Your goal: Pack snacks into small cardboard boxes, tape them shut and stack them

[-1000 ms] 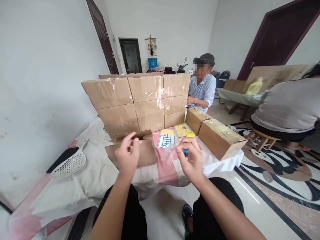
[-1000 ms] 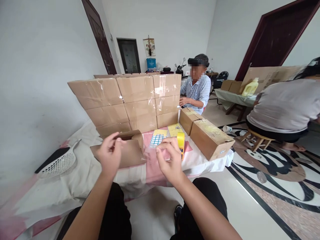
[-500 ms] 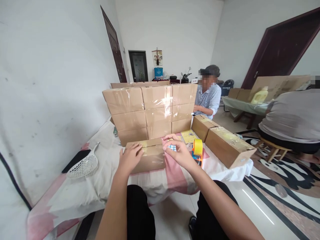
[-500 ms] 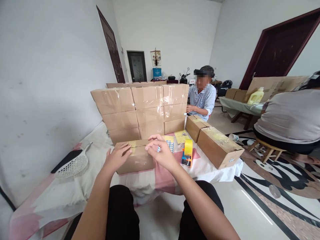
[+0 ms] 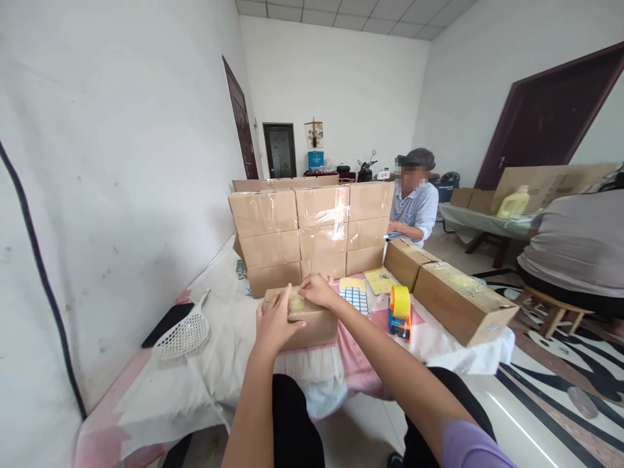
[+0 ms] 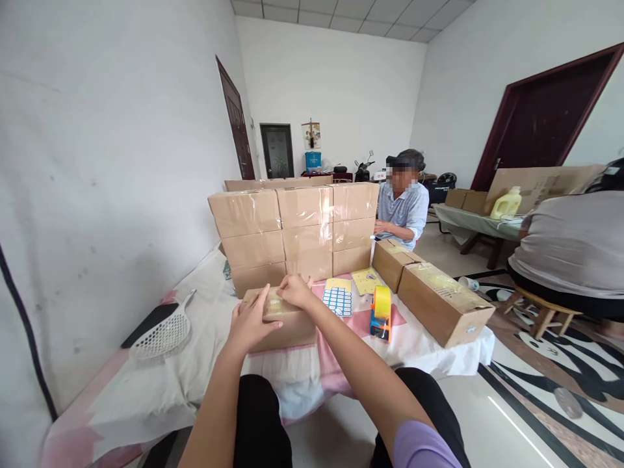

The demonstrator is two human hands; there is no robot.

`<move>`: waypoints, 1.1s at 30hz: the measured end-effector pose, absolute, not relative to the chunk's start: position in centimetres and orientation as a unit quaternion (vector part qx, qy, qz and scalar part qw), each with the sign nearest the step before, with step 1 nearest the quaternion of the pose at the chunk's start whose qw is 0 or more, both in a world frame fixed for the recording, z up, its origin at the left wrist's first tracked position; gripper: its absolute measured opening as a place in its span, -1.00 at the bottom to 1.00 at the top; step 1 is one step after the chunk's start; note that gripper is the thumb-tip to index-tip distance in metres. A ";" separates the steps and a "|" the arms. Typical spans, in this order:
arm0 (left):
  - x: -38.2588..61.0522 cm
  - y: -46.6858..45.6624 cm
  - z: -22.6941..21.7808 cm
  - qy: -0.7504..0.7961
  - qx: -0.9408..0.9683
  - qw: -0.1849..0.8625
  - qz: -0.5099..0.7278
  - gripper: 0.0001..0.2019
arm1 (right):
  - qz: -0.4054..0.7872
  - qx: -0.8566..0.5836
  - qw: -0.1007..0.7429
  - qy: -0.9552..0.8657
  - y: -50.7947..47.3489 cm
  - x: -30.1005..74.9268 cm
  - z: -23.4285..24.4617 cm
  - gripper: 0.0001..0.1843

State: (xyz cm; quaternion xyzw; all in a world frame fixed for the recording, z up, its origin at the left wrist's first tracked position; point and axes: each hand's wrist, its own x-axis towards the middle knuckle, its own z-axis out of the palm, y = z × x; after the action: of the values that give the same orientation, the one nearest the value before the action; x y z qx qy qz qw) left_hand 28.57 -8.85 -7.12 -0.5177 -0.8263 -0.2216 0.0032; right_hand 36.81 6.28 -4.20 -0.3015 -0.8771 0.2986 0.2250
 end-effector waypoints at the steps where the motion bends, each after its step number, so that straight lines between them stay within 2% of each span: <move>1: 28.5 -8.9 -7.2 -0.823 -0.525 0.004 -0.216 -0.15 | 0.285 -0.307 0.219 -0.881 6.3 36.9 -4.3 -0.88; 4: 28.2 -9.0 -7.3 -0.819 -0.541 0.014 -0.190 -0.32 | 0.251 -0.329 0.198 -0.889 6.3 36.8 -4.7 -0.91; 7: 28.2 -9.0 -7.3 -0.823 -0.541 0.018 -0.176 -0.40 | 0.225 -0.351 0.183 -0.891 6.1 36.2 -4.8 -0.88; 8: 28.3 -9.0 -7.3 -0.824 -0.540 0.017 -0.173 -0.41 | 0.216 -0.365 0.185 -0.887 6.1 36.0 -4.8 -0.81; 11: 28.6 -8.9 -7.2 -0.826 -0.536 0.014 -0.176 -0.45 | 0.241 -0.430 0.208 -0.845 6.7 36.2 -4.5 -0.29; 12: 28.7 -8.9 -7.2 -0.825 -0.535 0.016 -0.181 -0.47 | 0.267 -0.445 0.211 -0.828 7.1 36.7 -4.4 -0.18; 13: 28.8 -8.9 -7.3 -0.822 -0.538 0.020 -0.186 -0.49 | 0.301 -0.448 0.209 -0.815 7.5 37.4 -4.4 -0.16; 15: 28.9 -8.8 -7.5 -0.811 -0.550 0.036 -0.196 -0.50 | 0.361 -0.424 0.192 -0.808 8.2 39.8 -4.9 -0.28; 17: 28.8 -8.6 -7.9 -0.797 -0.567 0.051 -0.201 -0.45 | 0.419 -0.369 0.193 -0.807 8.5 43.0 -6.3 -0.28; 19: 28.6 -8.2 -8.5 -0.783 -0.586 0.055 -0.203 -0.39 | 0.484 -0.280 0.219 -0.799 8.3 46.0 -8.5 -0.09; 21: 28.2 -7.6 -9.0 -0.768 -0.607 0.055 -0.197 -0.37 | 0.511 -0.199 0.239 -0.802 7.7 48.1 -10.9 0.24; 23: 27.9 -7.2 -9.5 -0.759 -0.622 0.062 -0.182 -0.39 | 0.479 -0.173 0.247 -0.825 7.0 48.9 -13.0 0.52; 24: 27.8 -7.1 -9.7 -0.755 -0.627 0.069 -0.176 -0.41 | 0.452 -0.177 0.257 -0.836 6.6 48.9 -13.8 0.58; 26: 27.5 -6.9 -9.8 -0.744 -0.639 0.086 -0.172 -0.46 | 0.409 -0.189 0.303 -0.840 6.0 48.7 -14.6 0.54; 28: 27.4 -6.9 -9.6 -0.712 -0.670 0.109 -0.181 -0.53 | 0.389 -0.191 0.364 -0.825 5.5 49.1 -14.4 0.39; 33: 31.4 -6.4 -7.9 -0.548 -0.747 0.260 -0.272 -0.49 | 0.351 -0.197 0.433 -0.806 3.6 55.8 -9.7 0.19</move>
State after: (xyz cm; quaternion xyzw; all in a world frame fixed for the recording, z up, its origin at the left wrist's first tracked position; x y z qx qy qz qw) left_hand 31.35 -6.36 -7.90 -0.7471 -0.5480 -0.2717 0.2603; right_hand 55.76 3.65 -9.67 -0.1966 -0.8065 0.3511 0.4332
